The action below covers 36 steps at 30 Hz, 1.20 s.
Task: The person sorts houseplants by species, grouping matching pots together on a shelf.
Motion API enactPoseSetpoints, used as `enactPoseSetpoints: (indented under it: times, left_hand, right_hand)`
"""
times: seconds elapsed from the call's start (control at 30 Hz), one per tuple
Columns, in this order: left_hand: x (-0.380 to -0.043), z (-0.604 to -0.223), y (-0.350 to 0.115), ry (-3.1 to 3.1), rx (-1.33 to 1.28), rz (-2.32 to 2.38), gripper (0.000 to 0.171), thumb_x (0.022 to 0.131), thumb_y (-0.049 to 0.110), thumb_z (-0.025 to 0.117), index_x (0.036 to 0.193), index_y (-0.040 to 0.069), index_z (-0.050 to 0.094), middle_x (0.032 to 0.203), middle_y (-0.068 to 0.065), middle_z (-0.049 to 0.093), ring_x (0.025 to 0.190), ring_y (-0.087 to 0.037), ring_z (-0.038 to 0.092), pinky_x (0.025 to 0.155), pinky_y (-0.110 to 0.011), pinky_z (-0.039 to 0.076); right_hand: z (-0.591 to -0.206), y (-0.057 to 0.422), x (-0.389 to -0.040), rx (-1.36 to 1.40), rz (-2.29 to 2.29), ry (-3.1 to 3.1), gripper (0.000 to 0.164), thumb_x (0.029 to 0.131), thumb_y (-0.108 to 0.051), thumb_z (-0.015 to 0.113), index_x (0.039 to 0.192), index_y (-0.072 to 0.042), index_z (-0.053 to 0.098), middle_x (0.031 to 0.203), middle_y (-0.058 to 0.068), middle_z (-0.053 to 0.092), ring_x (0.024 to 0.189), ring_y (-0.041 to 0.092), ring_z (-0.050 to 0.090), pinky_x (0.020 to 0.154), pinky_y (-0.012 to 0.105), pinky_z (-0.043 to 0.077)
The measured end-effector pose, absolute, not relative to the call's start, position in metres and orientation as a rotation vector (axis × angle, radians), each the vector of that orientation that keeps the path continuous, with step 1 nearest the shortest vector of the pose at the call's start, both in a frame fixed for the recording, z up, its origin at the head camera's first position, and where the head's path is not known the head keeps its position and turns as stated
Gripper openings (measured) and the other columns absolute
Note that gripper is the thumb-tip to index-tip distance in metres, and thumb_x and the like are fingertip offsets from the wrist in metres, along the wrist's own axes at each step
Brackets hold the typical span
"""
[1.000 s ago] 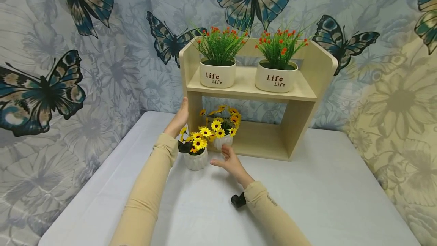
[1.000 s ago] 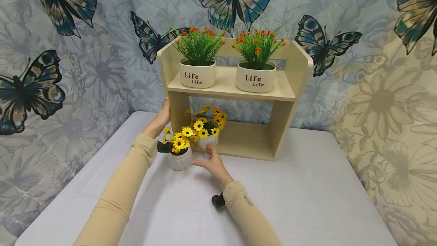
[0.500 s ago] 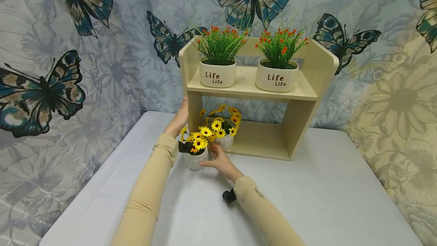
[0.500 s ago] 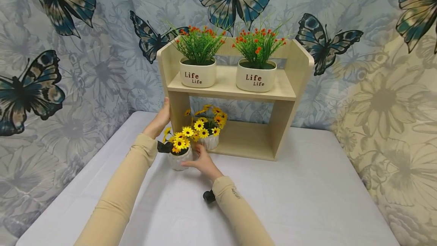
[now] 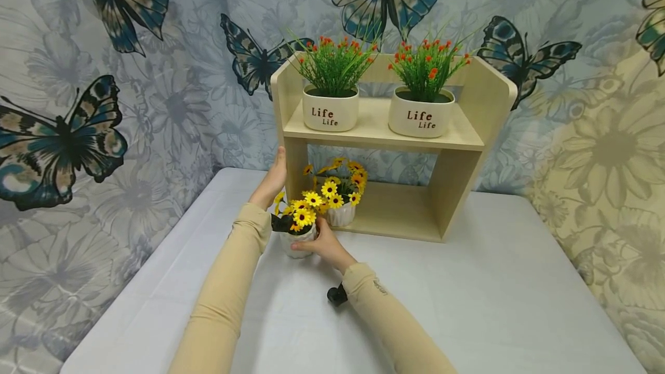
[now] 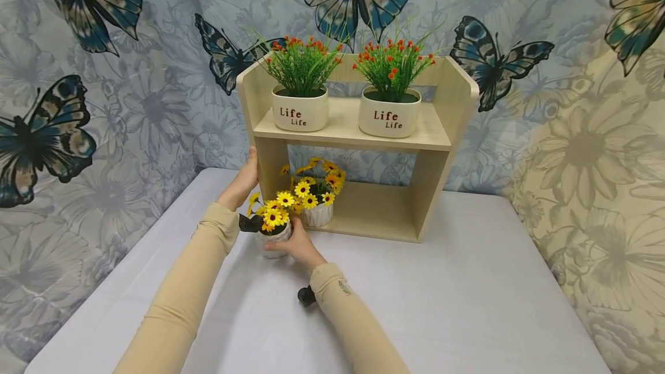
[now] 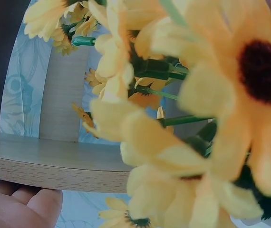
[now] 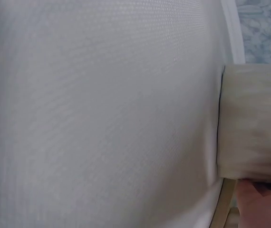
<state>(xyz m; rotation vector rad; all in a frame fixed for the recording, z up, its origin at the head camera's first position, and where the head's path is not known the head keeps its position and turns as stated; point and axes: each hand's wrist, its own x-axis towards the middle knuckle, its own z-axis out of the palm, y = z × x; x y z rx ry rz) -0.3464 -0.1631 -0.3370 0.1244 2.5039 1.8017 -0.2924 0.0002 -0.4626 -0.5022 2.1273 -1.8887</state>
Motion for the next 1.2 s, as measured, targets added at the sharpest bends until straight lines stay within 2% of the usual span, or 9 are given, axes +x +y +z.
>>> enactPoseSetpoints:
  times: [0.17,0.3,0.43,0.77,1.2]
  left_hand:
    - [-0.347,-0.338,-0.163,2.515,0.120,1.804,0.086,0.084,0.071,0.001,0.147,0.015,-0.013,0.153,-0.005,-0.015,0.137,-0.021,-0.014,0.109,-0.040,-0.005]
    - [-0.347,-0.338,-0.162,2.524,0.102,1.807,0.086,0.083,0.072,0.001,0.148,0.017,-0.012,0.153,-0.004,-0.014,0.137,-0.021,-0.013,0.109,-0.040,-0.004]
    - [-0.348,-0.339,-0.161,2.524,0.090,1.808,0.086,0.083,0.073,0.001,0.148,0.017,-0.012,0.153,-0.004,-0.013,0.137,-0.021,-0.012,0.109,-0.040,-0.004]
    - [-0.349,-0.339,-0.161,2.518,0.089,1.823,0.087,0.083,0.072,0.002,0.148,0.016,-0.012,0.153,-0.005,-0.013,0.137,-0.022,-0.012,0.109,-0.041,-0.005]
    - [-0.347,-0.341,-0.162,2.503,0.130,1.840,0.087,0.084,0.071,0.003,0.147,0.015,-0.013,0.153,-0.005,-0.014,0.137,-0.021,-0.013,0.109,-0.040,-0.005]
  right_hand:
    - [-0.471,-0.005,-0.298,-0.505,-1.876,2.159,0.088,0.074,-0.017,0.081,0.141,-0.007,0.026,0.138,0.011,0.036,0.125,0.025,0.037,0.104,0.041,0.027]
    - [-0.474,-0.008,-0.299,-0.503,-1.898,2.170,0.093,0.072,-0.017,0.082,0.143,-0.007,0.022,0.140,0.013,0.034,0.127,0.028,0.034,0.105,0.044,0.025]
    - [-0.479,-0.014,-0.299,-0.474,-1.956,2.174,0.095,0.069,-0.014,0.084,0.141,-0.007,0.024,0.138,0.013,0.037,0.125,0.028,0.037,0.104,0.043,0.026]
    - [-0.483,-0.030,-0.295,-0.338,-1.989,2.384,0.086,0.063,-0.018,0.088,0.131,-0.007,0.037,0.126,0.008,0.049,0.116,0.023,0.046,0.100,0.037,0.033]
    - [-0.484,-0.030,-0.289,-0.316,-1.970,2.435,0.084,0.064,-0.016,0.085,0.132,-0.003,0.037,0.126,0.012,0.048,0.116,0.027,0.046,0.099,0.042,0.034]
